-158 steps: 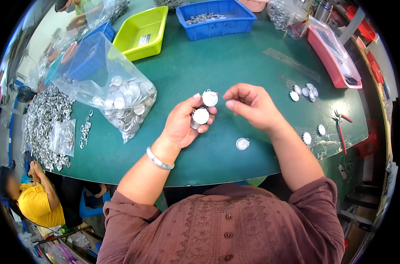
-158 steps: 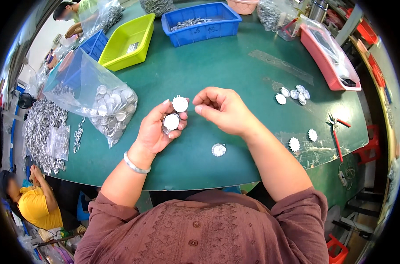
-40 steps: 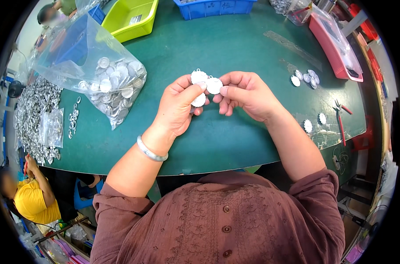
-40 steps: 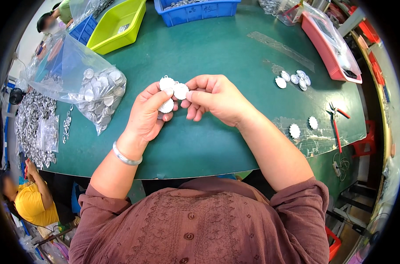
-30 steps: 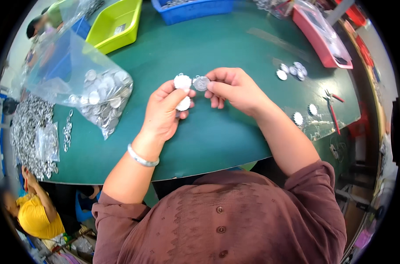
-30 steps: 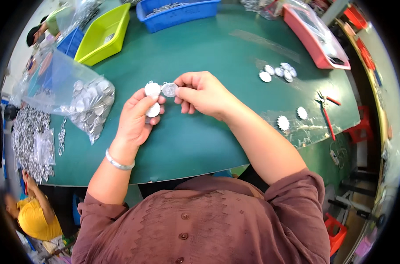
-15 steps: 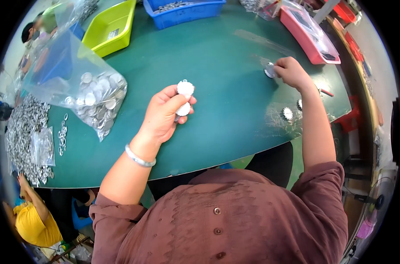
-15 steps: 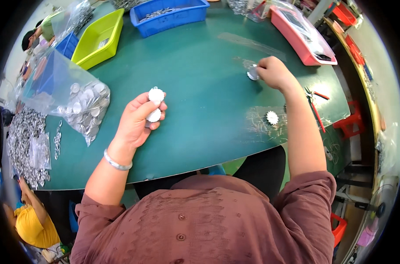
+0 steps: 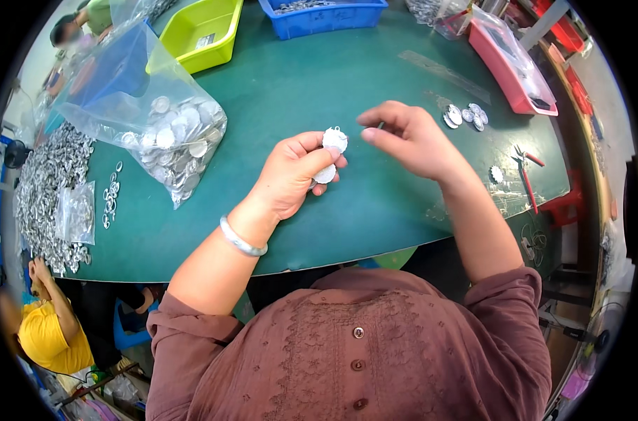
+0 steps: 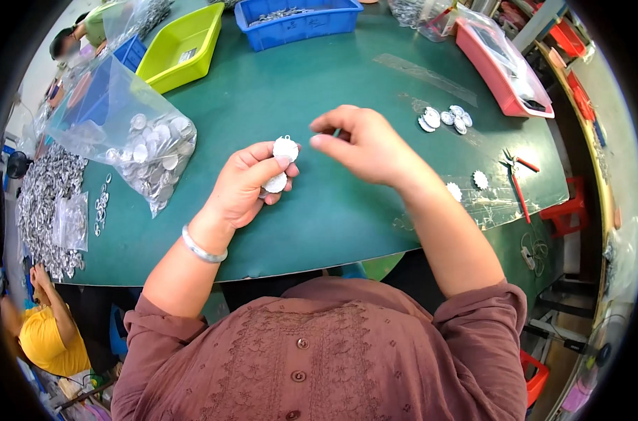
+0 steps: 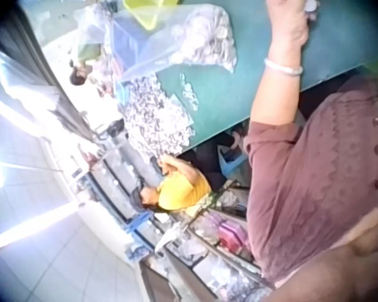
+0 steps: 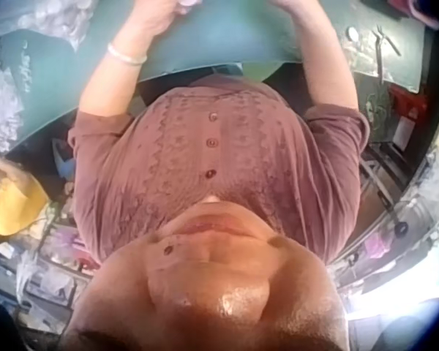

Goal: The person picks up small white circular components and metal backing frames from a table, fits the components into the frames by hand, and places the assembled items into a growing pile.

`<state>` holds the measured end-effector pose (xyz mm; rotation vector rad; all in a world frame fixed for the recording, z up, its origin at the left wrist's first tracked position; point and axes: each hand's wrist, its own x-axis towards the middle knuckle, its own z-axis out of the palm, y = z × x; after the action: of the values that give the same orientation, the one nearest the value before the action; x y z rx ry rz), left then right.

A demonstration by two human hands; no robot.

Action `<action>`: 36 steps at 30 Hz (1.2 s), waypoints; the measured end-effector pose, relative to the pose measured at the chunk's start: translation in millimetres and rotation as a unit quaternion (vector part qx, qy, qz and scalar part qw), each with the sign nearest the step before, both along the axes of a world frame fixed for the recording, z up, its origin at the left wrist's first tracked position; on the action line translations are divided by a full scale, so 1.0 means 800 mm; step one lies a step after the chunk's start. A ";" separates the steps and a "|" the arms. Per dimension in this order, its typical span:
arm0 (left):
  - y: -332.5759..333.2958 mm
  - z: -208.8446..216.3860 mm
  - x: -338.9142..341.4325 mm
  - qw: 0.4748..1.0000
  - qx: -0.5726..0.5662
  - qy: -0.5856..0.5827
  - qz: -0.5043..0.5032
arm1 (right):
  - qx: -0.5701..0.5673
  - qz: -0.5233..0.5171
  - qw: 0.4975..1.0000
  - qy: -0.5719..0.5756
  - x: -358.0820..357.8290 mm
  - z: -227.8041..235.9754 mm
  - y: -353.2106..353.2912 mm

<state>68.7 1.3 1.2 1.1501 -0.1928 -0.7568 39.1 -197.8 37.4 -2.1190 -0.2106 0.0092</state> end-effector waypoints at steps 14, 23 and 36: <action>-0.001 0.000 -0.002 1.000 -0.004 0.001 0.006 | 0.169 -0.010 0.984 0.045 0.006 -0.021 0.028; -0.005 -0.002 -0.003 1.000 -0.012 0.023 0.014 | 0.183 -0.015 0.979 0.083 -0.002 -0.016 0.027; -0.001 -0.009 0.006 0.999 -0.027 0.017 -0.005 | 0.167 -0.004 0.986 0.018 0.005 -0.026 0.030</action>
<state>73.1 0.6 -6.0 1.0863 -0.1891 -0.7746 43.2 -173.7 16.2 -1.7834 -0.1680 0.0069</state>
